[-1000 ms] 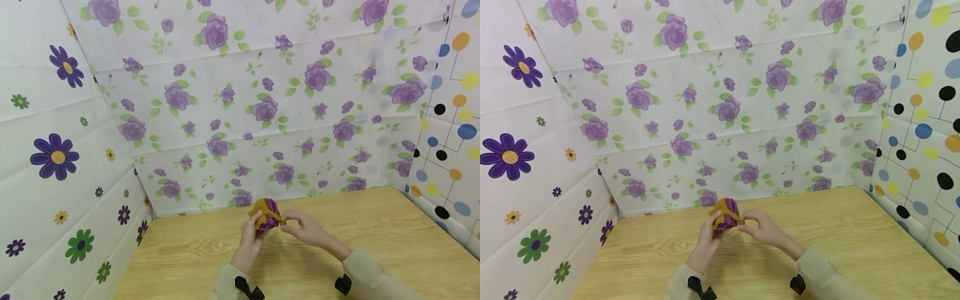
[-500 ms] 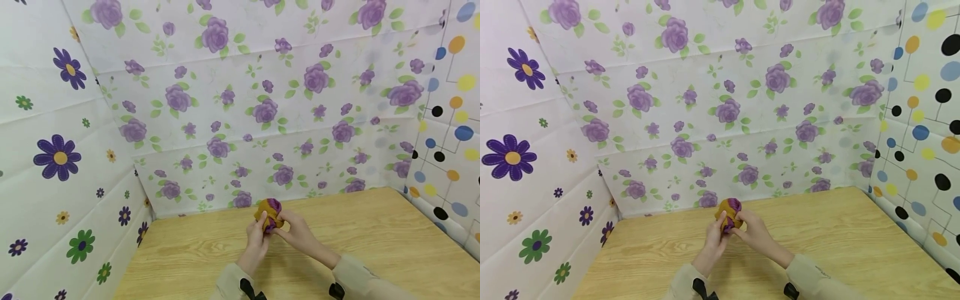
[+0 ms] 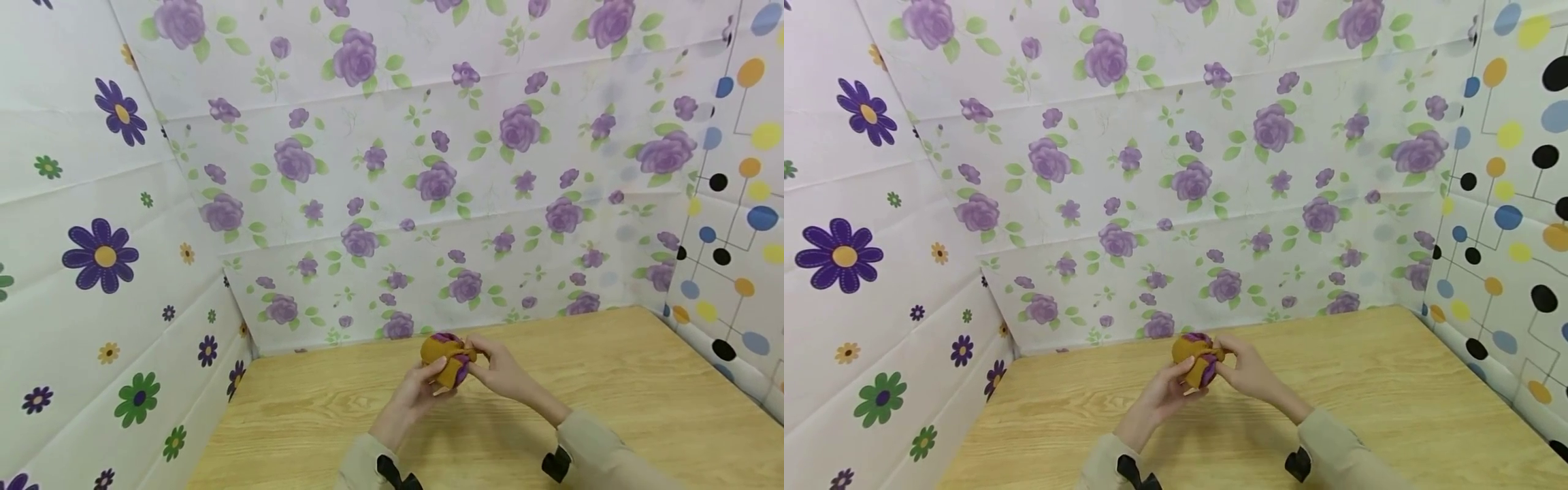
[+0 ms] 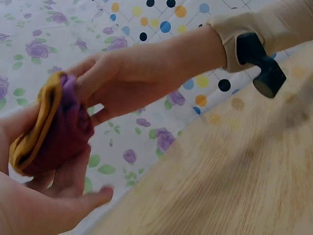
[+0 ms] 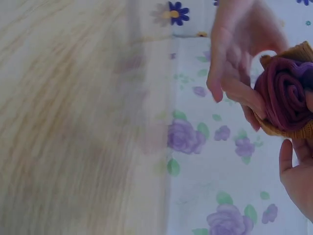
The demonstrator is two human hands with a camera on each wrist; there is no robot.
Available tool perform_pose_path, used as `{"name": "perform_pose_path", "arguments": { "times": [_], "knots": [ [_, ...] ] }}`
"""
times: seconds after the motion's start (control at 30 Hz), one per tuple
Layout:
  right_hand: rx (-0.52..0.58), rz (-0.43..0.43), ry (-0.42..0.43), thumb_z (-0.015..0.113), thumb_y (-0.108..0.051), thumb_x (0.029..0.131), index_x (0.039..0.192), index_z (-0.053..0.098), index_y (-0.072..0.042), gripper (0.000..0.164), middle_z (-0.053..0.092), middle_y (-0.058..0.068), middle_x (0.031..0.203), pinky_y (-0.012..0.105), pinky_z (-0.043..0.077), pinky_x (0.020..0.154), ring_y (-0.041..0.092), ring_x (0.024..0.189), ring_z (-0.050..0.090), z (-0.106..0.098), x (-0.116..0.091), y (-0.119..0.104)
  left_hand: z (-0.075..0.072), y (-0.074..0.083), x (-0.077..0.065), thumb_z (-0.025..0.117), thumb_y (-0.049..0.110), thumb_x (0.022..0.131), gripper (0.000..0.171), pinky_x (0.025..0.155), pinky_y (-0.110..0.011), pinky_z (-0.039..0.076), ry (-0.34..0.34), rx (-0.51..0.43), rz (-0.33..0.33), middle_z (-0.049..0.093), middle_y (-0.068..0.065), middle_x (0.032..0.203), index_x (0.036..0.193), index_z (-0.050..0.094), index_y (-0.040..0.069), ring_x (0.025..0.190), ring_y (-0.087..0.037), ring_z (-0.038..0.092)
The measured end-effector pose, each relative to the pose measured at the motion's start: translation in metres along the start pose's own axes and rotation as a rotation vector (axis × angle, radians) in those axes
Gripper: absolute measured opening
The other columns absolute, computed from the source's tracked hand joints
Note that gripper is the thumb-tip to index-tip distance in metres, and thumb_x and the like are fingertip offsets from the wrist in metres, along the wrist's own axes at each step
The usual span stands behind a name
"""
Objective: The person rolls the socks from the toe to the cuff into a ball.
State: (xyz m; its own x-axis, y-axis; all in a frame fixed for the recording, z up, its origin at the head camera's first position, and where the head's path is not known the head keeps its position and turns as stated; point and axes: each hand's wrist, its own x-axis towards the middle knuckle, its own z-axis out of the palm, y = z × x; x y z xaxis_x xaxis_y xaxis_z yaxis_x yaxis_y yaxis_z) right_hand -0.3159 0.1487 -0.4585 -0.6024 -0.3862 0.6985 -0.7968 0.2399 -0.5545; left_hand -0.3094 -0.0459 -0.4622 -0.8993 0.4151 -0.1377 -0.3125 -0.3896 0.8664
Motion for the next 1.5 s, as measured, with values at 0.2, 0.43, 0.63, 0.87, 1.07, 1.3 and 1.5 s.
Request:
{"name": "perform_pose_path", "arguments": {
  "times": [0.2, 0.43, 0.63, 0.87, 1.07, 1.3, 1.5],
  "knots": [
    [0.093, 0.095, -0.035, 0.056, 0.006, 0.093, 0.085, 0.052, -0.01, 0.019, 0.056, -0.001, 0.084, 0.028, 0.046, 0.075, 0.007, 0.084, 0.056, -0.009, 0.001, -0.003, 0.0, 0.001, 0.0, 0.067, 0.024, 0.092, 0.056, 0.093, -0.034, 0.052, -0.06, 0.051, 0.004, 0.061, -0.007, 0.114, 0.136, 0.046, -0.002, 0.1, -0.016, 0.063],
    [0.2, 0.123, -0.046, 0.059, -0.001, 0.094, 0.09, 0.057, -0.008, 0.008, 0.06, 0.0, 0.085, 0.028, 0.047, 0.066, 0.01, 0.073, 0.056, -0.014, -0.003, 0.002, 0.001, -0.003, 0.003, 0.068, 0.023, 0.091, 0.061, 0.086, -0.022, 0.054, -0.059, 0.052, 0.046, 0.058, -0.01, 0.114, 0.136, 0.041, -0.007, 0.099, -0.015, 0.065],
    [0.241, 0.123, -0.148, 0.059, -0.007, 0.095, 0.096, 0.062, -0.012, 0.006, 0.064, 0.003, 0.095, 0.028, 0.053, 0.07, 0.011, 0.082, 0.063, -0.02, -0.004, 0.002, -0.003, -0.001, -0.001, 0.062, 0.015, 0.094, 0.055, 0.085, -0.023, 0.054, -0.093, -0.031, 0.028, 0.053, -0.01, 0.118, 0.139, 0.037, -0.004, 0.102, -0.017, 0.061],
    [0.273, 0.135, -0.178, 0.058, -0.007, 0.096, 0.101, 0.063, -0.01, 0.008, 0.063, 0.006, 0.101, 0.03, 0.055, 0.08, 0.016, 0.092, 0.065, -0.02, -0.005, 0.007, 0.005, 0.004, 0.003, 0.063, 0.006, 0.092, 0.051, 0.084, -0.023, 0.055, 0.059, -0.218, 0.041, 0.055, -0.012, 0.113, 0.136, 0.04, -0.004, 0.097, -0.017, 0.065],
    [0.323, 0.154, -0.149, 0.055, -0.003, 0.096, 0.1, 0.06, -0.007, 0.008, 0.061, 0.004, 0.098, 0.028, 0.052, 0.078, 0.011, 0.091, 0.063, -0.017, -0.008, 0.001, 0.015, 0.004, 0.011, 0.063, 0.01, 0.092, 0.035, 0.077, -0.02, 0.055, 0.148, -0.243, 0.108, 0.059, -0.009, 0.101, 0.122, 0.051, -0.003, 0.087, -0.014, 0.066],
    [0.363, 0.202, -0.085, 0.047, -0.008, 0.101, 0.098, 0.049, -0.003, 0.007, 0.05, 0.006, 0.091, 0.028, 0.045, 0.068, 0.01, 0.078, 0.051, -0.013, 0.008, -0.014, 0.023, 0.009, 0.014, 0.067, 0.016, 0.091, 0.05, 0.077, -0.019, 0.055, 0.101, -0.14, 0.181, 0.059, -0.009, 0.106, 0.13, 0.044, -0.003, 0.087, -0.012, 0.068],
    [0.252, 0.272, -0.048, 0.057, -0.011, 0.097, 0.086, 0.041, -0.005, 0.021, 0.042, 0.006, 0.08, 0.029, 0.039, 0.061, 0.019, 0.069, 0.045, -0.008, 0.013, -0.017, 0.021, 0.006, 0.009, 0.071, 0.019, 0.089, 0.055, 0.083, -0.023, 0.055, 0.101, -0.027, 0.222, 0.059, -0.011, 0.115, 0.132, 0.046, -0.001, 0.094, -0.015, 0.068]
  ]
}}
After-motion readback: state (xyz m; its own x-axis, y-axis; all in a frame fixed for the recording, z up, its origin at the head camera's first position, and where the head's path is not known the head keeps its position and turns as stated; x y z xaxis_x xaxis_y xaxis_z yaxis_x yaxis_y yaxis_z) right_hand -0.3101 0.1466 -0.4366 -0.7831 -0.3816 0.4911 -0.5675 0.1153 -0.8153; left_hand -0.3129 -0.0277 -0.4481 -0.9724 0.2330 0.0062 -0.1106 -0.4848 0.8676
